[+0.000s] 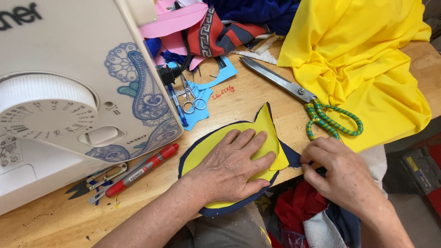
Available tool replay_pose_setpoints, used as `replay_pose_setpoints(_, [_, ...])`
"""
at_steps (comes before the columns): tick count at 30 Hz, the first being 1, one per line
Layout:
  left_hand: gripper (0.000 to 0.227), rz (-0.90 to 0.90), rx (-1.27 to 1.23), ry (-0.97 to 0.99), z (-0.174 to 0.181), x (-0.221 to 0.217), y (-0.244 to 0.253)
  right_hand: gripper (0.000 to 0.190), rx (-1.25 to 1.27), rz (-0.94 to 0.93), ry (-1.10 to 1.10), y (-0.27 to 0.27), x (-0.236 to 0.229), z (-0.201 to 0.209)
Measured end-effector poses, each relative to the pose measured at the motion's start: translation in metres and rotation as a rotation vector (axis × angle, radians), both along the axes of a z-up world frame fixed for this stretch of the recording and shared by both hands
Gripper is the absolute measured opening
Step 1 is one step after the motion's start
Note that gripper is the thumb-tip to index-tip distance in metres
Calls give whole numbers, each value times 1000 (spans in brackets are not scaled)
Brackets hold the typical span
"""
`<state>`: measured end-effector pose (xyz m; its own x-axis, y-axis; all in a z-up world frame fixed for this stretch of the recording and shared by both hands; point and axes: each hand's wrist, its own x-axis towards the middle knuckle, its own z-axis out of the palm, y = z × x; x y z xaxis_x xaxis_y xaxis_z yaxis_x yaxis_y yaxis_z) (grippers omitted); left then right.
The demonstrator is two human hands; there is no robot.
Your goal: Cutting yellow fabric strips and aligning them onto a blue fabric base in preparation for sewing.
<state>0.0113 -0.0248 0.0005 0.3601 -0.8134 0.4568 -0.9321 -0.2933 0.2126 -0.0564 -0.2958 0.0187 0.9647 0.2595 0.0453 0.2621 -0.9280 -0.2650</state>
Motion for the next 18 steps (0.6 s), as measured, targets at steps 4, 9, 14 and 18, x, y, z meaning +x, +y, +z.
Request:
replay_pose_setpoints(4, [52, 23, 26, -41, 1, -1, -2, 10, 114, -27, -185, 18, 1, 20])
replay_pose_setpoints(9, [51, 93, 88, -87, -2, -4, -10, 13, 467, 180, -231, 66, 17, 37])
replay_pose_setpoints(14, [45, 82, 109, -26, -15, -4, -7, 18, 457, 323, -33, 71, 45, 21])
replay_pose_setpoints(18, [68, 105, 73, -17, -14, -20, 14, 39, 316, 345, 18, 44, 58, 2])
